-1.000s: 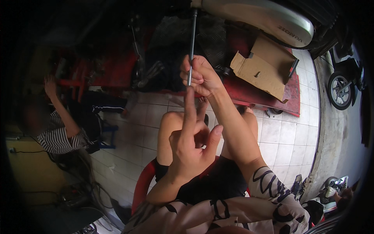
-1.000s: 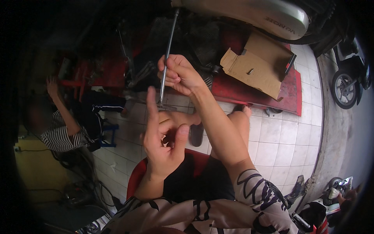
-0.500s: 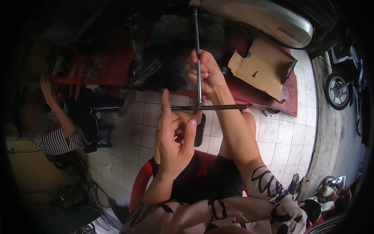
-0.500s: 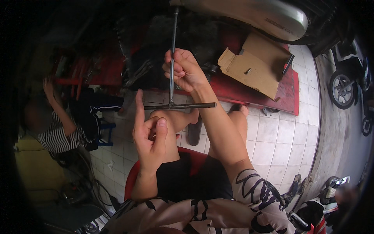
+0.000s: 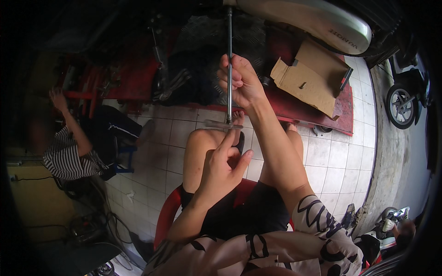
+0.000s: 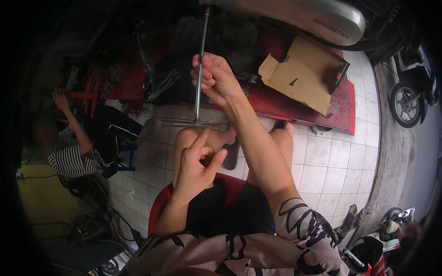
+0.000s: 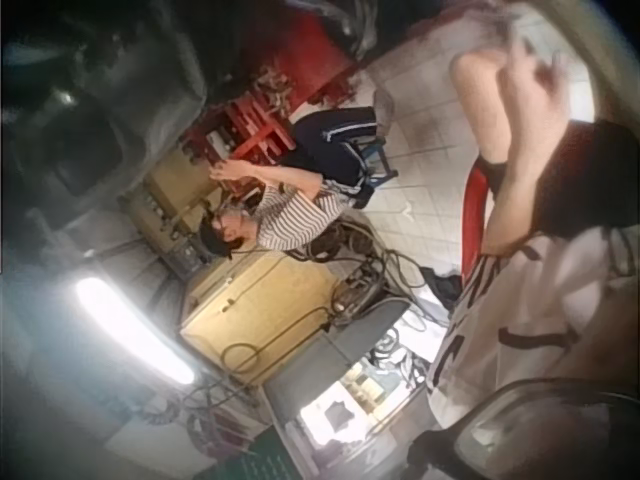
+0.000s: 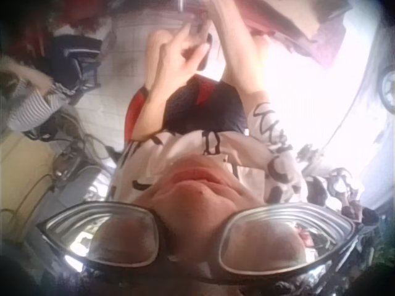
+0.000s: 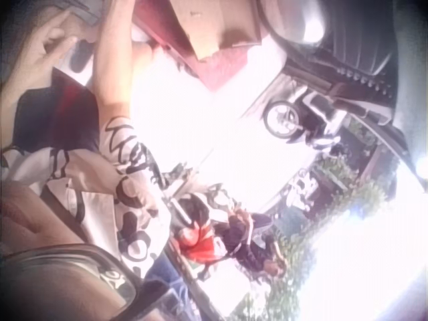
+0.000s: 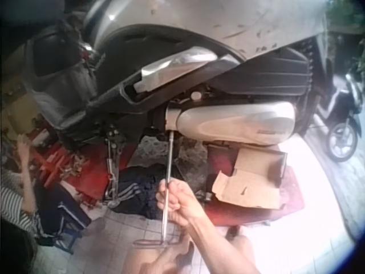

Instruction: The person uses a T-handle wrench to loosen and remove bolts from the underside of a scooter. They place the removed bolts on a piece of cardboard on the floor.

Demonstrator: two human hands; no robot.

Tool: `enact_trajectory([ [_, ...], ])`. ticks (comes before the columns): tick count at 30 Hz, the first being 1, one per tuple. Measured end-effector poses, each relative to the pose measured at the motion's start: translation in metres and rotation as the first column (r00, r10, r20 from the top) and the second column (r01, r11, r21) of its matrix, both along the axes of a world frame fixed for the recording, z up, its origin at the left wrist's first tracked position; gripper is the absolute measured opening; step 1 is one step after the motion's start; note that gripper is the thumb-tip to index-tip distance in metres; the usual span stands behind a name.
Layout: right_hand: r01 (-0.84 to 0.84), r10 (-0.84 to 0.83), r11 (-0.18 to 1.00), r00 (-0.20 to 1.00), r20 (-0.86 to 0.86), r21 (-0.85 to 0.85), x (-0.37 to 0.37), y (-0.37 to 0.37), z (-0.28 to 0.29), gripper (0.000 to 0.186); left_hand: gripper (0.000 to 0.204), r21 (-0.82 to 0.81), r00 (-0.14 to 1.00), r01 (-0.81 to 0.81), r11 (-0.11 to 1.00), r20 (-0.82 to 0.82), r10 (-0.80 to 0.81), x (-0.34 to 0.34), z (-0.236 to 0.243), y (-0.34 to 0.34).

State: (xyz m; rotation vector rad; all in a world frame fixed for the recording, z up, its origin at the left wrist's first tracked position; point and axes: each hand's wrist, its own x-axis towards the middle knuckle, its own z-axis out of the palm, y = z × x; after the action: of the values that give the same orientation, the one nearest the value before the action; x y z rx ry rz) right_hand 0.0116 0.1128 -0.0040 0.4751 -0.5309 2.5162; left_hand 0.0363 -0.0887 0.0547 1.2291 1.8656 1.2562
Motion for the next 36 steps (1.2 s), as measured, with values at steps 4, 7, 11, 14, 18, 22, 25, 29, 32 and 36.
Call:
enact_trajectory([
  [4,0.002,-0.002,1.000,1.000,0.021,-0.014,-0.004,-0.001,0.002,0.024,0.065,0.082,0.999,0.015,0.996,0.031,-0.018,0.012,0.019,0.004],
  [7,0.006,-0.006,1.000,1.000,0.014,-0.024,-0.002,0.002,0.000,0.024,0.063,0.247,0.946,-0.305,0.920,0.187,0.264,0.009,0.018,0.005],
  [11,0.002,-0.002,0.999,1.000,0.005,-0.042,-0.003,0.003,0.001,0.024,0.065,0.022,0.994,0.085,0.996,0.060,-0.087,0.002,0.000,0.005],
  [14,0.025,-0.024,0.999,1.000,0.009,-0.042,-0.003,0.003,0.006,0.024,0.068,0.177,0.994,0.111,0.978,-0.010,-0.111,0.002,0.018,0.007],
  [18,0.057,-0.057,0.998,0.998,0.004,-0.014,-0.002,0.006,0.011,0.025,0.068,0.213,0.957,-0.176,0.961,0.265,0.117,0.004,0.007,0.006],
  [22,0.037,-0.036,0.999,0.999,0.026,-0.035,-0.010,0.003,0.007,0.025,0.072,0.154,0.968,0.240,0.958,0.032,-0.248,0.004,-0.001,0.008],
  [25,0.067,-0.065,0.997,0.997,0.049,-0.035,-0.011,0.006,0.007,0.025,0.076,0.220,0.983,0.044,0.975,0.163,-0.081,0.002,0.021,0.007],
  [29,0.054,-0.051,0.998,0.994,0.096,-0.030,-0.012,0.006,0.005,0.025,0.076,0.137,0.954,-0.080,0.987,0.298,0.036,-0.001,0.002,0.006],
  [32,0.032,-0.026,0.996,0.997,0.068,-0.088,-0.009,0.010,0.004,0.024,0.073,0.078,0.906,0.118,0.990,0.401,-0.140,-0.002,0.008,0.004],
  [36,0.102,-0.102,0.995,0.988,0.118,0.005,-0.003,0.010,0.022,0.024,0.068,0.252,0.820,0.195,0.948,0.487,-0.299,-0.008,0.015,-0.001],
])
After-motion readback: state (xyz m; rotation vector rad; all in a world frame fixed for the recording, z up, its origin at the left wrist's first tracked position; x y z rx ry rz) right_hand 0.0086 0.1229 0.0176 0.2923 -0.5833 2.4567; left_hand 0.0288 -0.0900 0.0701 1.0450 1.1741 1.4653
